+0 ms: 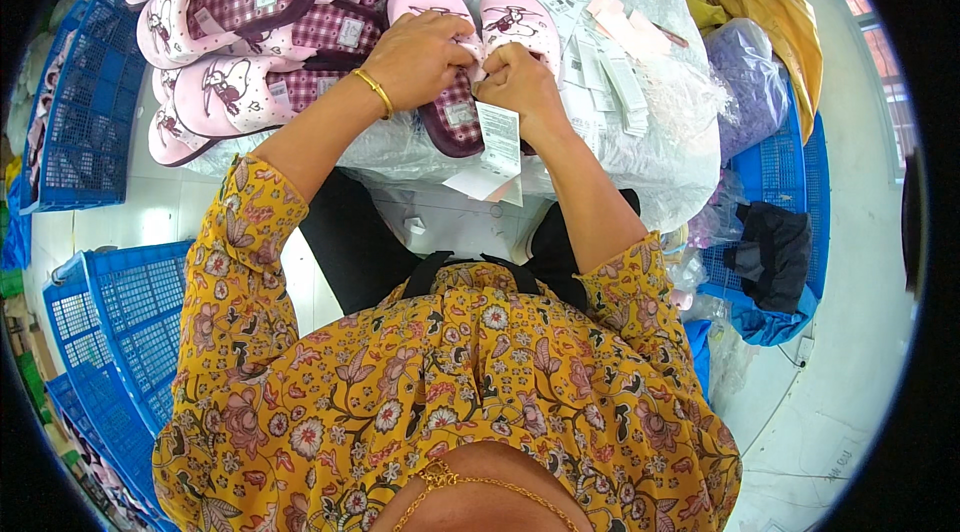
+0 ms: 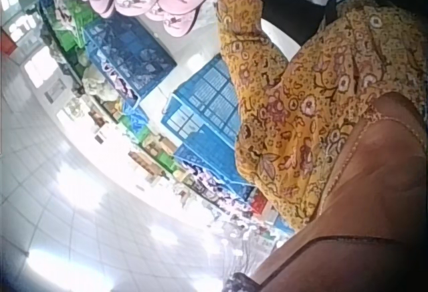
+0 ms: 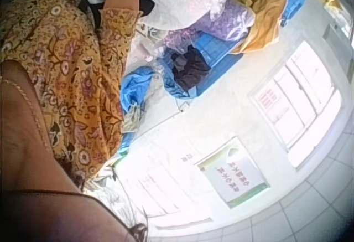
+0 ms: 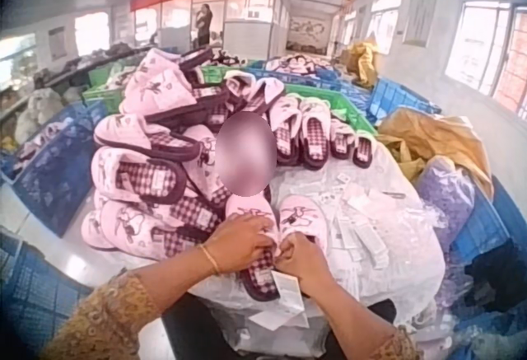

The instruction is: The person sits on the floor and repeatedly picks up pairs of pink slippers, then attaches small white tags to each slipper by hand. The tagged slippers are placed back into a pile on the floor.

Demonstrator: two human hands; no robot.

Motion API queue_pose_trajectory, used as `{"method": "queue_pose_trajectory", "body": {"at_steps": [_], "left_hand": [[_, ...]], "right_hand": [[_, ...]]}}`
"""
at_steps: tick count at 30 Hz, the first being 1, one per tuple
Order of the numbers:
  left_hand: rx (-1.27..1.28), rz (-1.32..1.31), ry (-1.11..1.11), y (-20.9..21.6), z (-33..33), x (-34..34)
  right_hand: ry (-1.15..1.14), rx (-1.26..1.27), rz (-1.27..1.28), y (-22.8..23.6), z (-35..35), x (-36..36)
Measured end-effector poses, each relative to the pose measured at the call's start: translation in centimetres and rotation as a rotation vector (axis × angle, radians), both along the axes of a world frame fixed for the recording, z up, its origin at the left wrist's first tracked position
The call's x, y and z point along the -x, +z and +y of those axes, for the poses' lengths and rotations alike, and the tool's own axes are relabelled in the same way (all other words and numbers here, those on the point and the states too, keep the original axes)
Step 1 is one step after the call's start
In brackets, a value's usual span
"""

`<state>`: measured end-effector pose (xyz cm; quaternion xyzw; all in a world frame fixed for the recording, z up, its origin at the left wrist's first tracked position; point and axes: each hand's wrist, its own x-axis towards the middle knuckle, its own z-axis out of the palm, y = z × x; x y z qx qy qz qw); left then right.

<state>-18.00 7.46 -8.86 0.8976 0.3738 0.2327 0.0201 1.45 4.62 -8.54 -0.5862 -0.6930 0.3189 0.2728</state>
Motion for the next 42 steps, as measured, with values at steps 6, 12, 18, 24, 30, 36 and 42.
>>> {"method": "queue_pose_trajectory", "body": {"at_steps": [6, 12, 18, 24, 30, 36, 42], "left_hand": [[0.003, -0.018, -0.01, -0.1, 0.2, 0.1], [0.008, -0.026, -0.007, -0.1, 0.1, 0.0], [-0.002, -0.023, -0.024, -0.4, 0.2, 0.1], [0.027, 0.014, -0.029, -0.5, 0.8, -0.5], [0.05, 0.084, -0.008, 0.1, 1.0, -0.8], [-0.107, 0.227, -0.034, 0.0, 0.7, -1.3], [-0.122, 0.202, -0.09, -0.6, 1.4, -1.8]], "right_hand": [[0.049, 0.068, 0.101, -0.1, 0.3, -0.7], [0.041, 0.048, 0.059, -0.3, 0.4, -0.7], [-0.057, -0.089, -0.078, -1.0, 0.0, 0.7], [-0.104, -0.167, -0.098, -0.7, -1.0, 1.9], [-0.114, -0.142, -0.043, -0.2, -1.5, 2.0], [-0.097, -0.126, 0.06, -0.7, -1.5, 1.3], [-0.012, -0.257, 0.043, -2.2, -1.0, -0.1]]}}
